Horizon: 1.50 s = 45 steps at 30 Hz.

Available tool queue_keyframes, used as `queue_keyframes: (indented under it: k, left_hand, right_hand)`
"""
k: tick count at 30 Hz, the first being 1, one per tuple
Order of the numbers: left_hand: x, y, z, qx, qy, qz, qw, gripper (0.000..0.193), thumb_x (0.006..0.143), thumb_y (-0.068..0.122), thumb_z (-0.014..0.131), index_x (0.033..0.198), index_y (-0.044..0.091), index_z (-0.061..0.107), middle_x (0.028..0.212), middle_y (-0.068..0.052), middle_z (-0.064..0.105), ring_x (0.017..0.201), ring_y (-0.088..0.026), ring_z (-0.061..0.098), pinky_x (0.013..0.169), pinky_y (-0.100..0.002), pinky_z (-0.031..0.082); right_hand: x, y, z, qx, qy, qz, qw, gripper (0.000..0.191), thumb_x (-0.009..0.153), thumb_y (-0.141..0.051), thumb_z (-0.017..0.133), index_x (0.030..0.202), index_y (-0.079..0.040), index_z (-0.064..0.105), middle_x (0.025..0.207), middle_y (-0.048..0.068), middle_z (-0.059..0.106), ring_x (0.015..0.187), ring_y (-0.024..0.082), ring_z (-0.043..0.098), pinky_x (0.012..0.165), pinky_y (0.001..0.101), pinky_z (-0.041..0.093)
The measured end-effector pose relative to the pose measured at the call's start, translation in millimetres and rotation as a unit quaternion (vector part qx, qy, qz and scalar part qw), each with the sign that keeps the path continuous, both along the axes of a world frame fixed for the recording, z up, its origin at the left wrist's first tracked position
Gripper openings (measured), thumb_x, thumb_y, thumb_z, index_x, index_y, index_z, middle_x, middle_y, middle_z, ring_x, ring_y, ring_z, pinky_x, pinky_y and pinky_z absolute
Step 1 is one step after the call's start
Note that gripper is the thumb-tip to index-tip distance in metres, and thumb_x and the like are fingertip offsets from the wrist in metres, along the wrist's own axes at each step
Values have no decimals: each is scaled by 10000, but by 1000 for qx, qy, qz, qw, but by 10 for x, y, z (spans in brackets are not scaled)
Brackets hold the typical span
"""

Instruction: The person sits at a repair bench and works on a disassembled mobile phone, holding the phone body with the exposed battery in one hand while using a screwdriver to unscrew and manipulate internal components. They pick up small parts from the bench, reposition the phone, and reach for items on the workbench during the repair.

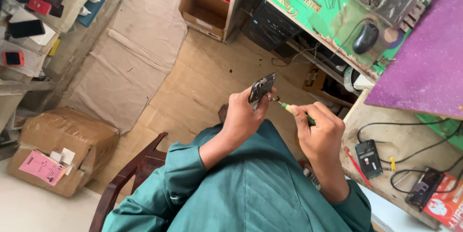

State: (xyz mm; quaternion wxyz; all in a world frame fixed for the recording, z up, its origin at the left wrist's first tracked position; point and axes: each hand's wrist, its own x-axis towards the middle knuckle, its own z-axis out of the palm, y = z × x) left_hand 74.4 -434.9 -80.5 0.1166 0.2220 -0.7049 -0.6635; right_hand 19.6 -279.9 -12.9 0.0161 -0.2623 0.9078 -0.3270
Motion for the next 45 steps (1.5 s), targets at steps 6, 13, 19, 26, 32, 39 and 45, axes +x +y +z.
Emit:
queue_keyframes:
  k: [6,13,19,26,32,39,45]
  left_hand:
    - [-35,-71,-14,15,6,0,1000,183,951,67,651,1111,66,740,766,-84,731,645,-112,682,625,-293,548]
    - [-74,-9,-18,19,-40,-25,999,185,945,65,656,1105,60,750,701,-87,694,566,-101,593,573,-299,517]
    - [-112,84,-57,22,2,-25,999,174,946,56,644,1092,62,739,748,-56,717,601,-64,622,586,-277,526]
    - [-132,193,-32,21,-18,-37,999,174,943,60,648,1080,64,755,669,-48,657,559,-69,533,543,-288,483]
    - [-183,329,48,-2,-12,-66,998,169,945,67,654,1080,69,757,664,-61,649,555,-83,513,543,-298,478]
    - [-208,479,61,9,5,-77,997,176,943,57,635,1085,58,738,730,-71,707,592,-81,625,590,-294,525]
    - [-181,556,40,11,-31,-66,997,177,939,64,645,1085,50,743,712,-111,706,571,-128,617,574,-309,519]
  right_hand:
    - [-13,-127,36,-17,6,5,1000,106,945,-96,796,968,-17,729,849,106,663,719,242,646,639,352,493]
    - [-27,-97,101,-20,2,-21,1000,100,933,-82,811,955,-18,737,811,94,652,663,214,633,604,332,481]
    - [15,19,46,-58,16,-5,998,126,920,-82,776,1018,-24,724,894,98,655,756,213,669,656,325,518]
    - [44,169,29,-38,11,-11,999,152,898,-106,789,1000,-21,715,880,92,659,747,249,671,648,352,515]
    - [49,317,79,-27,24,-47,998,143,879,-131,815,938,-29,733,809,84,651,670,240,648,585,346,489]
    - [31,518,63,-34,16,-45,998,121,919,-111,781,953,-17,713,853,90,649,714,243,656,631,352,503]
    - [-54,568,59,-25,2,-24,999,127,883,-99,779,934,-7,709,820,103,645,708,262,660,624,360,493]
